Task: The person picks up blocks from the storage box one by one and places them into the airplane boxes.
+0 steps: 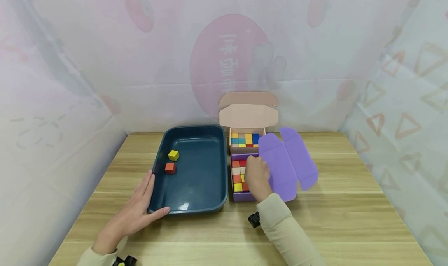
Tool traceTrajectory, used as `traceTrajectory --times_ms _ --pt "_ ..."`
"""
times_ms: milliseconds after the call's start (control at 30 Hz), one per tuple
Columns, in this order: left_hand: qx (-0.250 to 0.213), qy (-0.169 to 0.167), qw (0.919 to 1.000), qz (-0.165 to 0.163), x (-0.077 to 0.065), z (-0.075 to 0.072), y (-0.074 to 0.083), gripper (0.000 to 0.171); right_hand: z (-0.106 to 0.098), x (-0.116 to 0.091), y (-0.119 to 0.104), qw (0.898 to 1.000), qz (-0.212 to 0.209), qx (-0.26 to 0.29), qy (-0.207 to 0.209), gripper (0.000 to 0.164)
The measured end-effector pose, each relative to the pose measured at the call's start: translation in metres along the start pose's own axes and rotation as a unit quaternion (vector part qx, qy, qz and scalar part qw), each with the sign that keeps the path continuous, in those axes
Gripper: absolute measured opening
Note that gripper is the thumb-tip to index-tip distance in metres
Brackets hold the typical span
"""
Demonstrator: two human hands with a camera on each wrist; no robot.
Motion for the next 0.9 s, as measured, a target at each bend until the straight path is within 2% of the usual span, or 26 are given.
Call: traceTrajectory --times_ms 267,433,600,900 --pt "-0.003 -0.001 1.0000 -0.001 0.001 -0.001 -0.001 0.122 0.002 0.004 -0.004 1.000 -0.017 0.009 -0.020 0.008" --pt "-0.002 0.001 1.0000 0.000 0.001 -0.002 -0.001 0.122 0.006 0.008 -0.007 0.998 -0.014 -0.035 -0.042 0.004" --pt "-0.004 -0.003 1.0000 -0.001 -0.001 0.001 -0.002 0.122 0.013 0.012 -0.007 0.994 -0.005 -0.086 -0.063 0.010" --pt "-0.010 0.000 1.0000 0.001 -0.001 0.000 0.000 0.122 0.017 0.015 -0.012 0.985 -0.023 -0.148 -0.080 0.014"
Point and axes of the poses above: each hand's wrist, its own x-axis towards the middle knuckle, its own z-axis out of the palm, y = z × x, the point moved 9 cm from there along x, towards the middle knuckle, and after that the axes turned 2 degrees about x, right-handed, at the moved point
